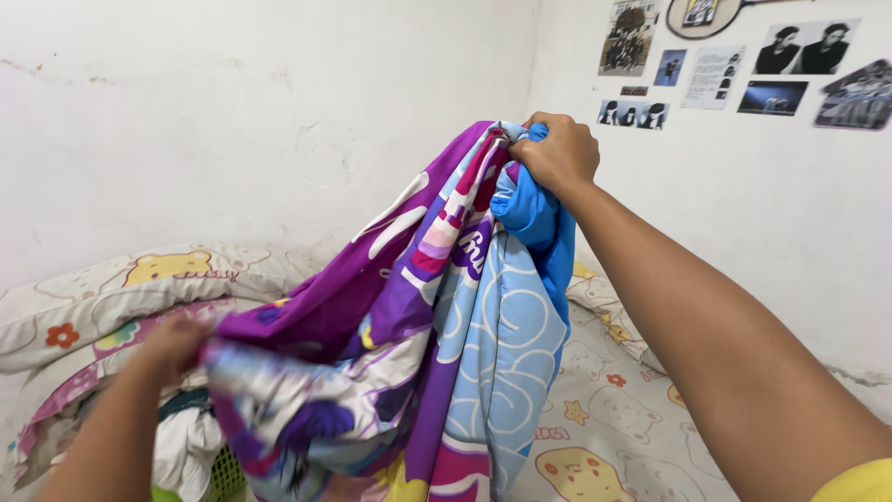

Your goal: The person folds a pillowcase, a towel, and a blanket on a bed. They also move a bottle of lotion and a spray bottle to a nearby shelf.

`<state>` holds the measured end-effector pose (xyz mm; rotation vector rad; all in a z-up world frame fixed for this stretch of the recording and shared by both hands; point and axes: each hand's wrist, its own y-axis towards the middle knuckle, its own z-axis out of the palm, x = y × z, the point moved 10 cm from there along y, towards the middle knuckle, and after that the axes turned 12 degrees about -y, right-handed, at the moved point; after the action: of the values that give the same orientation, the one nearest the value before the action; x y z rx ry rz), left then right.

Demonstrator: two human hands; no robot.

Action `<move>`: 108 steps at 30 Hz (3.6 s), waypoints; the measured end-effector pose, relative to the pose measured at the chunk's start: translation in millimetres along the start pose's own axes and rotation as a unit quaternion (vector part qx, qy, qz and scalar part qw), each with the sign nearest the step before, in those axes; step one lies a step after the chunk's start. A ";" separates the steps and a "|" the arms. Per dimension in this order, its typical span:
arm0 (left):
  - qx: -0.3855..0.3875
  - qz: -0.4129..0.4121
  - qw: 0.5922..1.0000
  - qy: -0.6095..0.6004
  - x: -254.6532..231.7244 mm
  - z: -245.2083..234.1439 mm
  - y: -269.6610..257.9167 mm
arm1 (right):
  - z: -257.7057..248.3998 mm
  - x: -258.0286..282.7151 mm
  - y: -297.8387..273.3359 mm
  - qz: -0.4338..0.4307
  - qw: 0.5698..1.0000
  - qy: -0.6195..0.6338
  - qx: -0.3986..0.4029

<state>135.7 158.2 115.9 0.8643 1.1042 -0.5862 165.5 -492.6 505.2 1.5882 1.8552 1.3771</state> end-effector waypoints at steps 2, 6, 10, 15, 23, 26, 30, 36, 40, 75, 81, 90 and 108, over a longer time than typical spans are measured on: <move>0.079 -0.114 0.986 -0.089 -37.9 38.1 7.2 | 7.8 -1.3 -0.1 -0.005 1.000 -0.013 0.016; 0.158 -0.103 0.981 -0.038 -150.3 74.9 -51.7 | 21.1 -18.9 5.2 -0.003 0.999 -0.022 0.048; 0.091 0.004 0.914 0.394 -190.1 80.0 -78.1 | 38.0 -49.8 10.8 0.004 0.996 -0.052 0.069; 0.065 0.109 0.791 0.599 -186.7 88.4 -59.7 | 86.4 -102.7 -0.9 0.027 0.966 0.039 0.253; -0.049 0.117 0.888 0.441 -101.1 63.2 -27.3 | 194.9 -221.9 -36.1 0.281 0.873 0.280 0.284; -0.126 0.035 0.902 0.411 -80.0 4.3 -40.9 | 247.1 -217.9 -61.7 0.250 0.856 0.333 0.305; -0.193 0.004 0.874 0.445 -98.6 -47.7 -77.1 | 303.0 -152.7 -103.5 0.189 0.834 0.297 0.424; -0.312 0.013 0.884 0.347 -178.7 -135.4 -126.1 | 340.0 37.0 -155.3 0.083 0.722 0.418 0.545; -0.428 0.077 0.846 0.309 -264.0 -196.5 -201.3 | 330.0 72.0 -154.5 0.106 0.770 0.402 0.485; 0.153 0.098 0.941 0.287 -232.7 118.7 -172.3 | 195.8 210.3 -237.7 -0.062 0.678 0.576 0.452; 0.308 -0.125 0.875 0.351 -120.8 145.5 -209.4 | 170.5 136.2 -176.0 0.015 0.642 0.695 0.323; 0.497 -0.153 0.832 0.194 -49.9 246.0 -248.6 | 73.2 34.3 -136.8 0.086 0.722 0.661 0.184; 0.149 0.152 0.791 0.573 -120.0 184.8 -119.8 | -149.3 -55.2 -135.9 0.075 0.837 0.528 0.120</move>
<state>95.3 -62.9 227.3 1.7436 1.9206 0.1335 -7.1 -595.5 447.0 1.1118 2.5782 2.5092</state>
